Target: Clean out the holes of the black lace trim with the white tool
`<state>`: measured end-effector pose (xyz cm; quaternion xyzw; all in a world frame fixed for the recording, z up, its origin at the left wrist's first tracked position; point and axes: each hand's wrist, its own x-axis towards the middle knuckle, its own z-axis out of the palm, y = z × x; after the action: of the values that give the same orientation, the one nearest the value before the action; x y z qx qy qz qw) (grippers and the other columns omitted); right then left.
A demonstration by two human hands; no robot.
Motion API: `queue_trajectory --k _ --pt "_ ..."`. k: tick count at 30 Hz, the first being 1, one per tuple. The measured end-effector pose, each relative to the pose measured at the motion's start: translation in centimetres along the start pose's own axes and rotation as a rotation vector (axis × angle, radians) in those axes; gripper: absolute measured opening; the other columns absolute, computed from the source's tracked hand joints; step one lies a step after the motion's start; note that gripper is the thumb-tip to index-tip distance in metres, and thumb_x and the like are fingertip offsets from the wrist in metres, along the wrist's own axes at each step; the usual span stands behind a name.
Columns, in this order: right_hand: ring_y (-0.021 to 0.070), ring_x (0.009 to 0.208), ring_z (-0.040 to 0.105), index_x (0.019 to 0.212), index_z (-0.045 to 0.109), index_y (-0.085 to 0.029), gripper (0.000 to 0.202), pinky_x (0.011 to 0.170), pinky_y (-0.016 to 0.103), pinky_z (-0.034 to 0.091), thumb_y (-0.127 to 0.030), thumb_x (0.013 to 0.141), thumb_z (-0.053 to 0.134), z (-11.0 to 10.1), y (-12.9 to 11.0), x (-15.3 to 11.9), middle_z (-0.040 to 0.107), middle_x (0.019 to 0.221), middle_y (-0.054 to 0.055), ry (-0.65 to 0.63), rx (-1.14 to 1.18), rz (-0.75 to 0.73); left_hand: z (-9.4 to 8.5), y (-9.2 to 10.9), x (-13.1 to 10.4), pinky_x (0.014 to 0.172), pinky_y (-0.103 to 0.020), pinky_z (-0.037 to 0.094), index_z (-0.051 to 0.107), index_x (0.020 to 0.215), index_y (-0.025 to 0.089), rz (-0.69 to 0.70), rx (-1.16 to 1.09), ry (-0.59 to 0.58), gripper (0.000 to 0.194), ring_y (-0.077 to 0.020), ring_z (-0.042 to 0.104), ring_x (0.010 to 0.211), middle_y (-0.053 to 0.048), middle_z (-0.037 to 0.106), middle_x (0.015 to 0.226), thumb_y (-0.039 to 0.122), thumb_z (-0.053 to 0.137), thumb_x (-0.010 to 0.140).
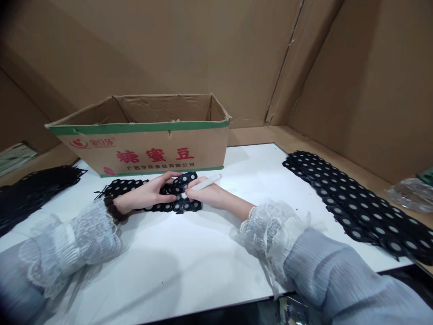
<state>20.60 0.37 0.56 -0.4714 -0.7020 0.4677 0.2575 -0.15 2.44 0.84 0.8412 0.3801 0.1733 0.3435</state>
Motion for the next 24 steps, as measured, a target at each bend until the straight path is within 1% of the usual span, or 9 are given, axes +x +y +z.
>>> queue_trajectory --k 4,7,11,14,16,19,21,24 --pt "0.0077 0.049 0.041 0.053 0.05 -0.015 0.012 0.045 0.021 0.026 -0.019 0.064 0.049 0.1 -0.2 0.0 0.047 0.05 -0.003 -0.007 0.007 -0.003 0.0 0.0 0.1 0.1 -0.036 0.034 0.034 0.127 0.021 -0.004 -0.045 -0.015 0.058 -0.0222 0.042 0.12 -0.009 0.045 0.128 0.03 0.059 0.075" --pt "0.0076 0.049 0.039 0.053 0.049 -0.016 0.015 0.045 0.021 0.025 -0.022 0.066 0.049 0.2 -0.4 -0.1 0.046 0.051 -0.003 -0.011 -0.012 0.0 0.0 -0.2 0.1 0.099 -0.036 0.035 0.034 0.127 0.022 0.005 -0.078 -0.012 0.058 -0.0209 0.044 0.118 -0.008 0.048 0.125 0.028 0.059 0.075" --pt "0.0079 0.05 0.037 0.055 0.042 -0.017 0.021 0.046 0.022 0.025 -0.027 0.073 0.046 0.4 -0.4 -0.5 0.041 0.053 -0.003 -0.004 -0.042 -0.07 0.0 -0.3 0.0 0.098 -0.037 0.035 0.031 0.13 0.021 0.016 -0.086 -0.024 0.061 -0.0212 0.045 0.116 -0.009 0.054 0.115 0.029 0.058 0.076" --pt "0.0087 0.051 0.034 0.056 0.035 -0.018 0.025 0.047 0.024 0.023 -0.03 0.077 0.043 0.7 -0.2 -0.7 0.036 0.053 -0.004 0.005 -0.11 -0.128 0.0 -0.2 -0.1 0.095 -0.036 0.037 0.03 0.131 0.02 0.008 -0.074 -0.034 0.065 -0.0215 0.047 0.113 -0.008 0.056 0.109 0.03 0.06 0.075" --pt "0.0106 0.055 0.035 0.055 0.032 -0.018 0.028 0.051 0.025 0.025 -0.029 0.079 0.042 1.1 -0.1 -0.7 0.037 0.054 -0.003 0.057 -0.216 -0.181 0.0 0.0 -0.1 0.093 -0.035 0.038 0.03 0.131 0.019 0.0 -0.071 -0.03 0.064 -0.0209 0.049 0.11 -0.008 0.056 0.108 0.029 0.06 0.075" --pt "0.015 0.068 0.039 0.054 0.029 -0.018 0.03 0.063 0.028 0.028 -0.027 0.08 0.041 1.9 0.1 -0.2 0.042 0.056 0.0 0.183 -0.428 -0.252 0.0 0.4 -0.1 0.087 -0.033 0.042 0.032 0.128 0.018 -0.034 -0.085 -0.024 0.06 -0.0195 0.053 0.102 -0.008 0.056 0.105 0.027 0.058 0.076" --pt "0.0171 0.072 0.038 0.054 0.031 -0.018 0.029 0.068 0.031 0.028 -0.026 0.08 0.04 2.3 0.2 0.2 0.044 0.056 0.002 0.241 -0.54 -0.256 -0.1 0.5 -0.2 0.082 -0.031 0.043 0.034 0.125 0.018 -0.056 -0.094 -0.008 0.055 -0.0187 0.054 0.097 -0.006 0.057 0.101 0.028 0.057 0.076" --pt "0.0188 0.075 0.039 0.054 0.036 -0.018 0.027 0.071 0.033 0.026 -0.024 0.08 0.04 2.5 0.2 0.6 0.047 0.056 0.003 0.276 -0.631 -0.264 -0.3 0.6 -0.2 0.076 -0.029 0.044 0.037 0.121 0.019 -0.084 -0.142 -0.01 0.05 -0.0169 0.056 0.088 -0.004 0.058 0.095 0.029 0.057 0.076"
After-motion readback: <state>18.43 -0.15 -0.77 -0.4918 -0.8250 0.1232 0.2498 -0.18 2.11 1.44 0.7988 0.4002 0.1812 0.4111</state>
